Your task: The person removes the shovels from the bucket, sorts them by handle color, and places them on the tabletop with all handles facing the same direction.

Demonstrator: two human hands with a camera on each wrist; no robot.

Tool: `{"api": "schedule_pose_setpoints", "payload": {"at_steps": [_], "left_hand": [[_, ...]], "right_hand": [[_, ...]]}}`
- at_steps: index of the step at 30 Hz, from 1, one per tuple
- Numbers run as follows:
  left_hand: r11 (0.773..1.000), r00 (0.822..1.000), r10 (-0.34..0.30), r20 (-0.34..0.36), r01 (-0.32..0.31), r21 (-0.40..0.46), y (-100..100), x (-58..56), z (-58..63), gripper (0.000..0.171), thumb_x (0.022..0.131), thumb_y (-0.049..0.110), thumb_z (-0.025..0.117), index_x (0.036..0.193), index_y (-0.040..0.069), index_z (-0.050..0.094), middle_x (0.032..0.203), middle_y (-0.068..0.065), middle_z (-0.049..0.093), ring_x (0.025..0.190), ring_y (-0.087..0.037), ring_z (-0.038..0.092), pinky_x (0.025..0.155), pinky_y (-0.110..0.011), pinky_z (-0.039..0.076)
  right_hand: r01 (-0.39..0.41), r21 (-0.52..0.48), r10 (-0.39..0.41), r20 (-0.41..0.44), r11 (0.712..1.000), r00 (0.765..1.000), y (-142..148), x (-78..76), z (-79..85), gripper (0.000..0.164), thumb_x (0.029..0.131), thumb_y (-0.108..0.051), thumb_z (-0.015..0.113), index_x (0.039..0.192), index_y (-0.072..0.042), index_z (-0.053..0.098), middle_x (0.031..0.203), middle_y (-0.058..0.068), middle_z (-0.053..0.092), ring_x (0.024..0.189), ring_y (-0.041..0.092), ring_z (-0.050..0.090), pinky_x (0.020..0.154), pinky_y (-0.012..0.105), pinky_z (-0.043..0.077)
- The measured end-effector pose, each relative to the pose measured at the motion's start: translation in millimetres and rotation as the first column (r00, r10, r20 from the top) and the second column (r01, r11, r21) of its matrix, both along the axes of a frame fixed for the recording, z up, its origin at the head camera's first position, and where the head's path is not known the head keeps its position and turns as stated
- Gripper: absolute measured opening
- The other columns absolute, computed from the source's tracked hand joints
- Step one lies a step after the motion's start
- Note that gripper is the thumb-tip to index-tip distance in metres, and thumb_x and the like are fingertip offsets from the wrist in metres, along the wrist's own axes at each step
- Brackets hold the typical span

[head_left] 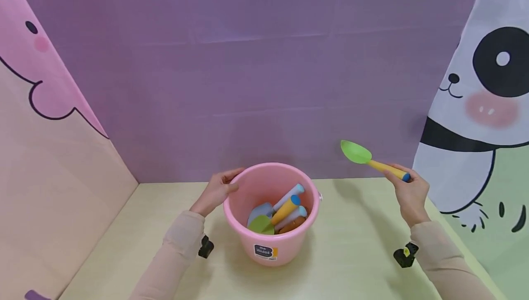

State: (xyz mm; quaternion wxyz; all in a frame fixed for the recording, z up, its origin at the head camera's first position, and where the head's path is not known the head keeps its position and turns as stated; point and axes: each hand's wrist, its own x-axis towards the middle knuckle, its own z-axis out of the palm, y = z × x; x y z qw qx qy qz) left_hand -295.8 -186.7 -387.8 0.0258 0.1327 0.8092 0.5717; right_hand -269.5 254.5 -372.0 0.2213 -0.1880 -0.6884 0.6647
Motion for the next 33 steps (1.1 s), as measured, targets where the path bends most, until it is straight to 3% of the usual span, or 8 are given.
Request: {"api": "schedule_pose_setpoints", "payload": {"at_steps": [7, 13, 16, 20, 23, 26, 29, 33], "left_hand": [[1.000, 1.000, -0.012, 0.019, 0.012, 0.006, 3.0, 8.4, 10.9, 0.050, 0.085, 0.002, 0.052, 0.134, 0.005, 0.046, 0.133, -0.015, 0.050, 0.114, -0.027, 0.054, 0.081, -0.024, 0.049], [1.000, 1.000, -0.009, -0.001, 0.009, 0.009, 1.5, 0.5, 1.6, 0.050, 0.084, 0.003, 0.052, 0.133, 0.006, 0.048, 0.132, -0.013, 0.052, 0.115, -0.025, 0.054, 0.084, -0.026, 0.049], [1.000, 1.000, -0.006, -0.001, 0.006, 0.005, 2.2, 0.0, 0.6, 0.050, 0.084, 0.003, 0.052, 0.134, 0.006, 0.047, 0.132, -0.013, 0.051, 0.115, -0.026, 0.054, 0.085, -0.027, 0.049], [1.000, 1.000, -0.002, 0.007, 0.002, -0.003, 2.0, 0.5, 0.8, 0.050, 0.085, 0.003, 0.052, 0.134, 0.005, 0.046, 0.133, -0.014, 0.051, 0.115, -0.027, 0.054, 0.085, -0.028, 0.050], [1.000, 1.000, 0.008, 0.008, -0.008, -0.005, 1.1, 1.4, 1.9, 0.050, 0.084, 0.003, 0.052, 0.134, 0.006, 0.047, 0.132, -0.014, 0.051, 0.114, -0.026, 0.055, 0.084, -0.027, 0.050], [1.000, 1.000, 0.008, 0.011, -0.008, 0.001, -0.1, 1.6, 2.5, 0.050, 0.084, 0.003, 0.052, 0.133, 0.007, 0.048, 0.132, -0.013, 0.052, 0.114, -0.025, 0.055, 0.083, -0.025, 0.049], [1.000, 1.000, -0.003, 0.010, 0.003, 0.002, -1.6, 1.2, 1.9, 0.050, 0.084, 0.003, 0.052, 0.134, 0.007, 0.047, 0.133, -0.013, 0.051, 0.115, -0.026, 0.054, 0.082, -0.025, 0.049], [1.000, 1.000, -0.001, 0.011, 0.001, 0.006, -2.7, 0.1, 1.6, 0.050, 0.084, 0.003, 0.052, 0.134, 0.007, 0.047, 0.133, -0.013, 0.051, 0.115, -0.026, 0.054, 0.082, -0.024, 0.049]], "right_hand": [[0.073, -0.040, -0.072, 0.011, 0.997, 0.997, 12.3, 3.6, -9.4, 0.039, 0.076, -0.018, 0.073, 0.114, -0.013, 0.066, 0.091, -0.015, 0.054, 0.074, 0.002, 0.046, 0.052, 0.010, 0.037], [0.119, -0.016, -0.119, -0.004, 0.993, 0.993, 27.3, 2.2, -20.2, 0.037, 0.075, -0.020, 0.074, 0.111, -0.015, 0.068, 0.089, -0.016, 0.054, 0.075, 0.001, 0.047, 0.055, 0.008, 0.039], [0.128, 0.021, -0.128, -0.028, 0.992, 0.991, 52.9, -10.9, -45.7, 0.040, 0.073, -0.024, 0.076, 0.111, -0.017, 0.068, 0.092, -0.015, 0.056, 0.076, 0.003, 0.049, 0.056, 0.011, 0.041], [0.145, 0.061, -0.141, -0.066, 0.988, 0.988, 105.3, -43.4, -100.3, 0.043, 0.067, -0.034, 0.080, 0.107, -0.025, 0.069, 0.096, -0.014, 0.057, 0.072, 0.004, 0.049, 0.050, 0.014, 0.040], [0.171, 0.072, -0.167, -0.055, 0.983, 0.984, 122.8, -51.2, -116.0, 0.045, 0.065, -0.037, 0.080, 0.107, -0.027, 0.069, 0.096, -0.015, 0.056, 0.072, 0.003, 0.047, 0.045, 0.017, 0.037], [0.201, 0.115, -0.202, -0.003, 0.973, 0.979, 113.3, -36.7, -100.9, 0.044, 0.069, -0.037, 0.077, 0.110, -0.025, 0.068, 0.095, -0.016, 0.054, 0.072, 0.002, 0.046, 0.048, 0.019, 0.038], [0.240, 0.087, -0.241, 0.004, 0.967, 0.971, 95.3, -16.7, -81.7, 0.039, 0.071, -0.032, 0.077, 0.108, -0.021, 0.069, 0.091, -0.015, 0.054, 0.070, 0.002, 0.045, 0.052, 0.014, 0.038], [0.249, 0.091, -0.253, 0.034, 0.964, 0.967, 91.9, -3.7, -75.1, 0.036, 0.071, -0.034, 0.076, 0.106, -0.025, 0.070, 0.088, -0.017, 0.049, 0.069, 0.001, 0.043, 0.048, 0.021, 0.037]]}}
